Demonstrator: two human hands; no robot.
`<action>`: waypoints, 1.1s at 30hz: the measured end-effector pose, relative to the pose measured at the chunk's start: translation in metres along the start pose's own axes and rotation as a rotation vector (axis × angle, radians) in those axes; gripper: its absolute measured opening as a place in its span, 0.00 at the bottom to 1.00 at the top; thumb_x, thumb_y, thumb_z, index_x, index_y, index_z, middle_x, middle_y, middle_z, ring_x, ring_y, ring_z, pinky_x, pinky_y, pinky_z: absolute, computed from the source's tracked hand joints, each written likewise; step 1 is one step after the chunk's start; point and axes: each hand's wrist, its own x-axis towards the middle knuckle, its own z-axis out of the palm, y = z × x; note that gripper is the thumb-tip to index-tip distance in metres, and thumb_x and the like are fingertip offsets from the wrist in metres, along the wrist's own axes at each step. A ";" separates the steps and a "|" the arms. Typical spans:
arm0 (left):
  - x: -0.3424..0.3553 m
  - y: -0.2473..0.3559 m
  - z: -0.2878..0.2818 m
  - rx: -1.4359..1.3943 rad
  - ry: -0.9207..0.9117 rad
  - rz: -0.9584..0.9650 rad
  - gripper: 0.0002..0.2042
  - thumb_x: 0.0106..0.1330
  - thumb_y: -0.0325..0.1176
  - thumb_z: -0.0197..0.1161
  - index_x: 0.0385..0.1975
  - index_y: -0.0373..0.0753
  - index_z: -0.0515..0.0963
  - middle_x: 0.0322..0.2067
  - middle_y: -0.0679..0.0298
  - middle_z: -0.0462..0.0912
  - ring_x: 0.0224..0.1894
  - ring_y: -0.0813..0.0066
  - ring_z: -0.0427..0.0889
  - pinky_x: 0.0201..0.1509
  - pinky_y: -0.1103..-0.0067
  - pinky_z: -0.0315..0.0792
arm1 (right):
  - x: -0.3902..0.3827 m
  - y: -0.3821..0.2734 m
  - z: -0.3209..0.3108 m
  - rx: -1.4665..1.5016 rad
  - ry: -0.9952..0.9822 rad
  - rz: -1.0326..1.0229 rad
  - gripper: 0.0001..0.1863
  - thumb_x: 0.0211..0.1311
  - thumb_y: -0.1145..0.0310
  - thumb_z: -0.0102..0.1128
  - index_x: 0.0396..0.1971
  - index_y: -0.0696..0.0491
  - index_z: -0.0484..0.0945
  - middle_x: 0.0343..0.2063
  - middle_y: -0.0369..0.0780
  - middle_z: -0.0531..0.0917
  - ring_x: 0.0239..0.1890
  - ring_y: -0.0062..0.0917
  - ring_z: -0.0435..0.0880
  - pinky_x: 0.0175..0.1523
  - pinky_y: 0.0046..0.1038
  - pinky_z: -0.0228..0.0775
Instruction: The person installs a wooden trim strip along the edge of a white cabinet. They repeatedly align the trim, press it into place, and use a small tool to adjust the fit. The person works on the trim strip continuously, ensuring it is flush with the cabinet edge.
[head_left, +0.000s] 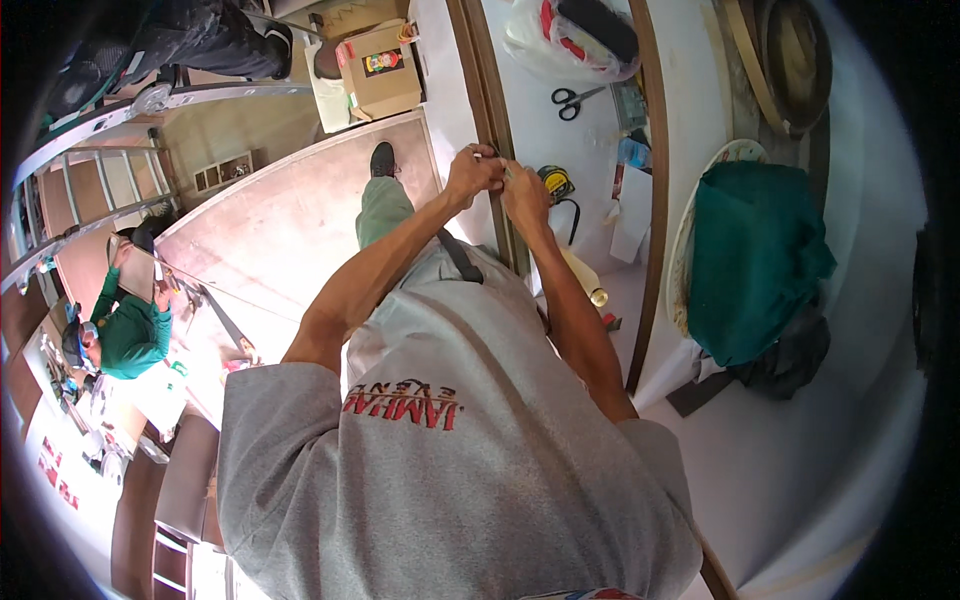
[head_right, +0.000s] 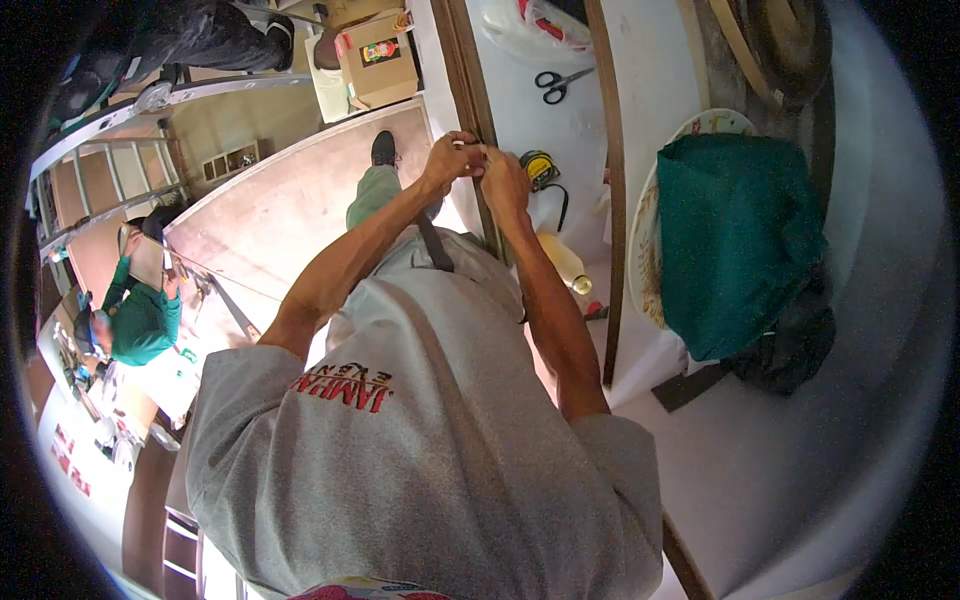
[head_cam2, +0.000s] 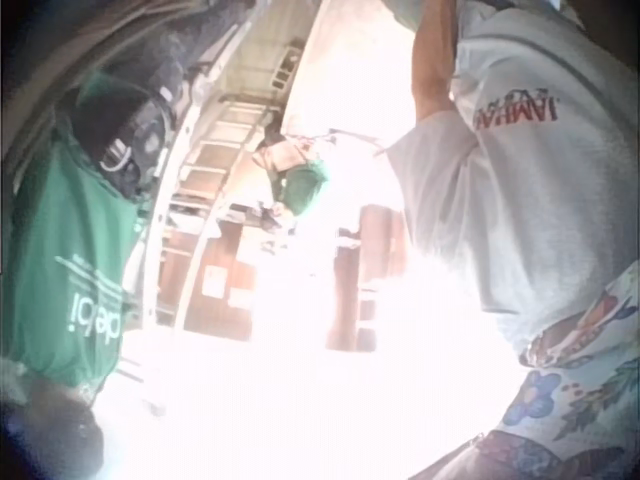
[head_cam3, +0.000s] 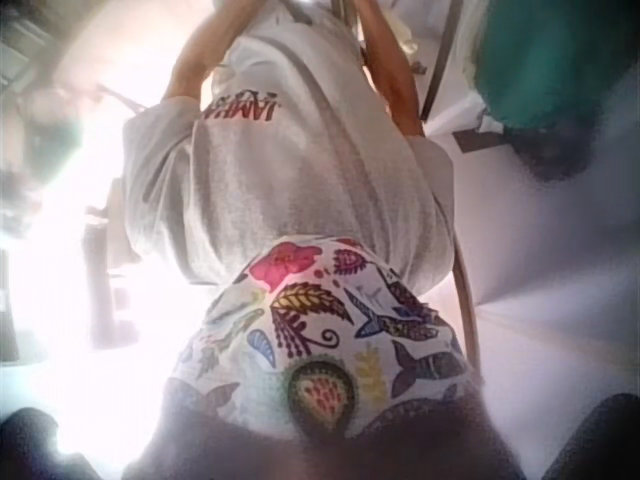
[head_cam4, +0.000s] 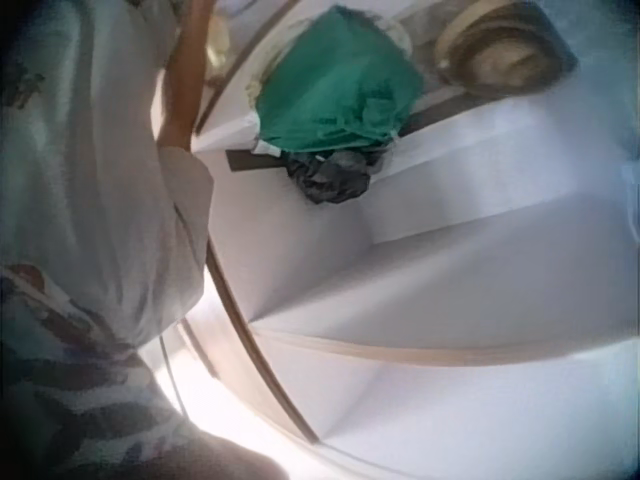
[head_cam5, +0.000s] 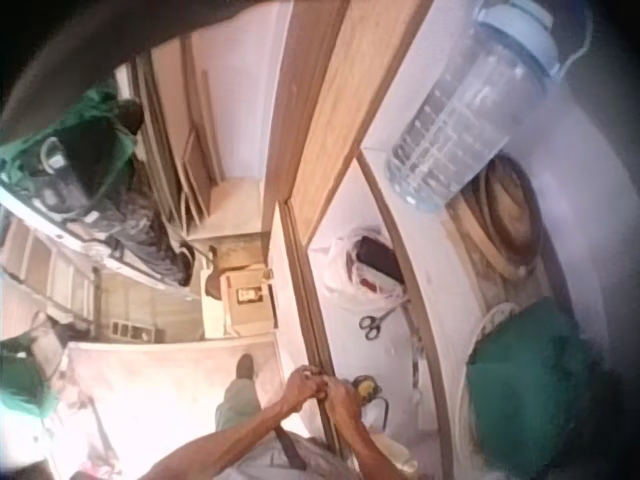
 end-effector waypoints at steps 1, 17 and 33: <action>0.005 0.000 -0.003 -0.010 0.006 0.023 0.24 0.59 0.26 0.66 0.51 0.26 0.63 0.33 0.56 0.78 0.32 0.67 0.83 0.32 0.74 0.83 | 0.007 -0.003 0.002 -0.021 0.006 0.018 0.13 0.61 0.70 0.53 0.45 0.55 0.77 0.32 0.53 0.81 0.37 0.50 0.81 0.41 0.46 0.72; -0.005 0.172 -0.059 0.343 0.126 0.776 0.12 0.66 0.33 0.57 0.46 0.35 0.76 0.37 0.64 0.81 0.39 0.71 0.81 0.43 0.78 0.77 | -0.032 0.014 -0.019 0.222 0.066 0.187 0.19 0.60 0.70 0.53 0.50 0.60 0.75 0.43 0.55 0.80 0.48 0.48 0.79 0.53 0.39 0.70; -0.291 0.269 -0.147 1.030 0.463 1.254 0.12 0.66 0.34 0.57 0.45 0.36 0.76 0.37 0.61 0.81 0.39 0.66 0.81 0.44 0.75 0.76 | -0.063 0.030 0.009 0.319 0.164 0.070 0.19 0.60 0.66 0.53 0.48 0.60 0.75 0.40 0.55 0.81 0.45 0.50 0.79 0.50 0.39 0.71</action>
